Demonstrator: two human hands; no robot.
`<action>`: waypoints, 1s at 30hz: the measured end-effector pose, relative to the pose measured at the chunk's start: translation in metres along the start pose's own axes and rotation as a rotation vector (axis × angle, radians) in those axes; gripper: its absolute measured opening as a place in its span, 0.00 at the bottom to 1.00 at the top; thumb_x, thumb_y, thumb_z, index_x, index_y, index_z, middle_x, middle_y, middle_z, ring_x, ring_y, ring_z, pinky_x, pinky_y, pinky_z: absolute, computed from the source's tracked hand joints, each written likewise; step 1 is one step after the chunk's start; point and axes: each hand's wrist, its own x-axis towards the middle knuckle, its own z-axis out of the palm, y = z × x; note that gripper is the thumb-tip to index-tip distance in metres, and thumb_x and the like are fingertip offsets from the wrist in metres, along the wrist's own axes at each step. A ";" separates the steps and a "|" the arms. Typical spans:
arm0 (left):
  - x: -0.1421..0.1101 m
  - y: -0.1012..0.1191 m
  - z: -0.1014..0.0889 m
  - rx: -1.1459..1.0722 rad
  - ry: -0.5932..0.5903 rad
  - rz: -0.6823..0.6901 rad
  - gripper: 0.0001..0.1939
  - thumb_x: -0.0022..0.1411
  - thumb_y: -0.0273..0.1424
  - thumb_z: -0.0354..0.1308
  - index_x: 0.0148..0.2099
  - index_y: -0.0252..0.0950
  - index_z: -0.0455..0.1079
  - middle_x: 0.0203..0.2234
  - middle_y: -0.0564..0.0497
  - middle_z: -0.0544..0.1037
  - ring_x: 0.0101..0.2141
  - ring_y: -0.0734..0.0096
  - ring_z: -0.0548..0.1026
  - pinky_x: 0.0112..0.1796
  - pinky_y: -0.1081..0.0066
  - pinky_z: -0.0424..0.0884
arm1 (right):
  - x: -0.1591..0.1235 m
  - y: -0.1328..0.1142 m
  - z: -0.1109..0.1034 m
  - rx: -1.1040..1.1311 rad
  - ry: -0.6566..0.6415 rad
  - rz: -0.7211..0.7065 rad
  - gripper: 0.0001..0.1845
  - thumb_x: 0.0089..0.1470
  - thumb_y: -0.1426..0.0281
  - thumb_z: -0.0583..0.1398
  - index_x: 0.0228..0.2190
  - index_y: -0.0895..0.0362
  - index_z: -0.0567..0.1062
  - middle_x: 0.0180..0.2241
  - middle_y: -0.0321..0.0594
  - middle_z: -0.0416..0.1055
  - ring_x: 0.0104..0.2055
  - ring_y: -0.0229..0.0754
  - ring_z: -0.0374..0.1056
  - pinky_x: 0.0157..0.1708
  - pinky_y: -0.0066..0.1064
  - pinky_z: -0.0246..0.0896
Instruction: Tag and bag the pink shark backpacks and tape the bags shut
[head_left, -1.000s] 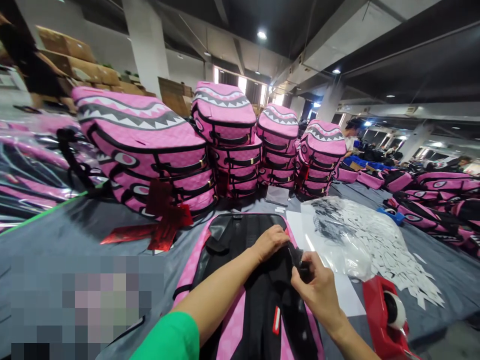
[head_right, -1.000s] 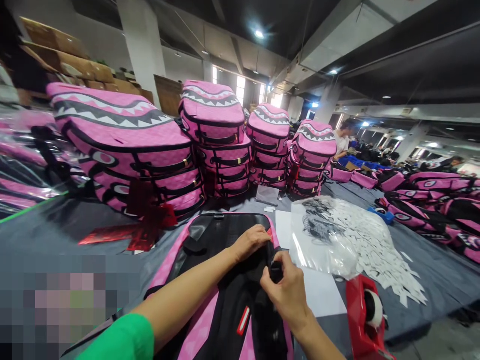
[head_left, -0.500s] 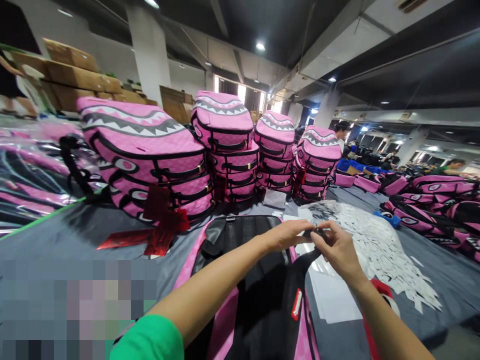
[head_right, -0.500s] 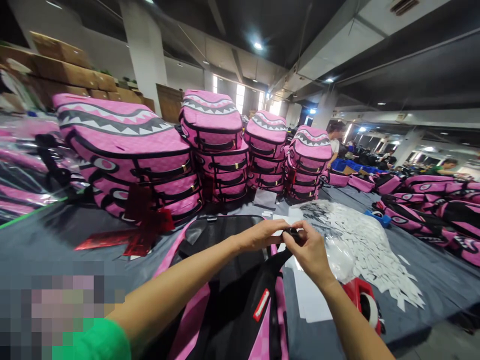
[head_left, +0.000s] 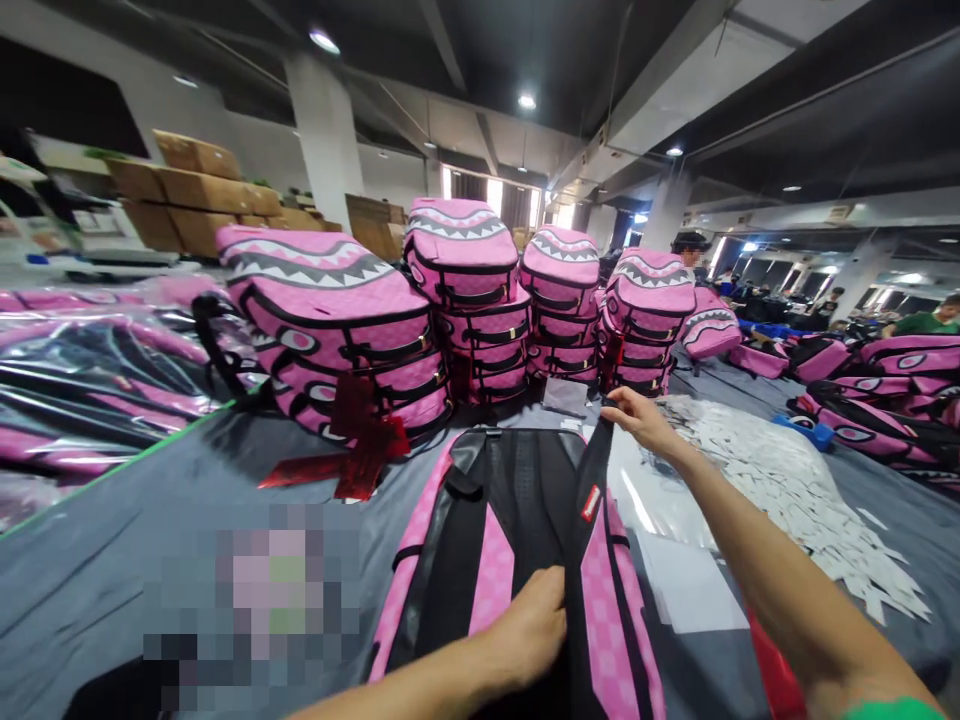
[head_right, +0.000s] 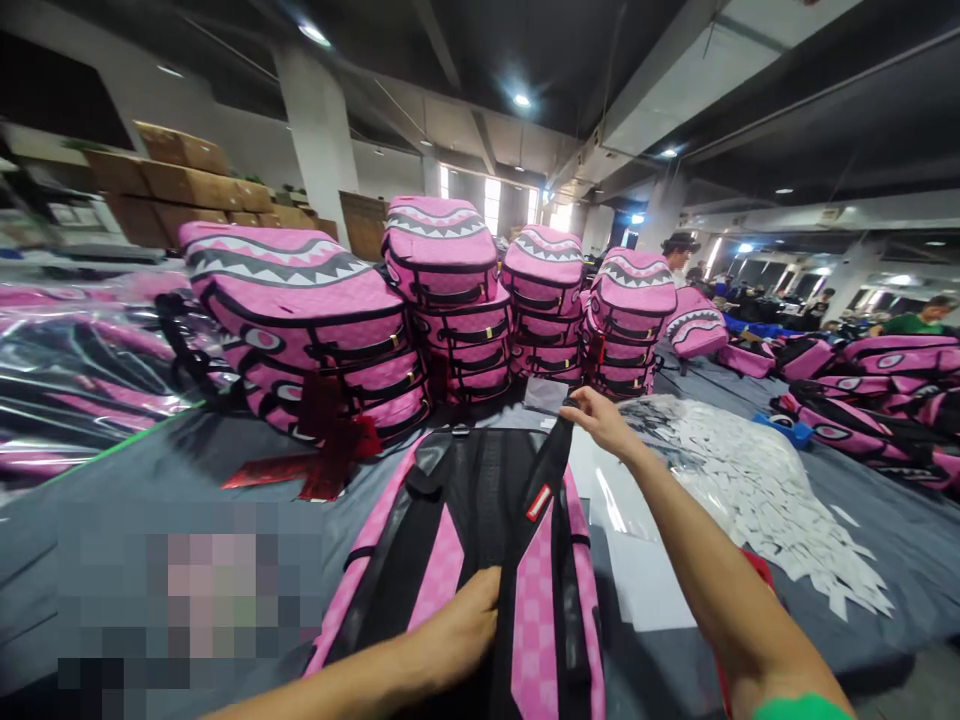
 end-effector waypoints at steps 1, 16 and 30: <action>-0.010 0.001 0.008 -0.098 0.057 -0.077 0.11 0.64 0.34 0.51 0.41 0.43 0.76 0.30 0.49 0.78 0.36 0.58 0.75 0.38 0.65 0.71 | 0.010 0.006 0.014 -0.028 -0.049 -0.010 0.23 0.53 0.48 0.62 0.36 0.56 0.71 0.22 0.26 0.59 0.24 0.36 0.57 0.26 0.27 0.52; 0.013 -0.010 -0.174 0.297 0.873 -0.270 0.11 0.54 0.41 0.66 0.29 0.40 0.73 0.30 0.48 0.79 0.38 0.60 0.76 0.31 0.74 0.64 | 0.015 0.054 0.150 -0.230 -0.163 -0.087 0.24 0.57 0.56 0.64 0.50 0.57 0.73 0.54 0.53 0.72 0.58 0.55 0.64 0.62 0.53 0.50; 0.080 -0.080 -0.219 0.427 0.806 -0.448 0.19 0.69 0.39 0.53 0.31 0.36 0.78 0.28 0.49 0.80 0.40 0.56 0.79 0.43 0.65 0.70 | 0.000 0.063 0.166 -0.130 -0.080 -0.352 0.18 0.62 0.66 0.54 0.52 0.54 0.72 0.51 0.44 0.75 0.56 0.48 0.68 0.65 0.53 0.49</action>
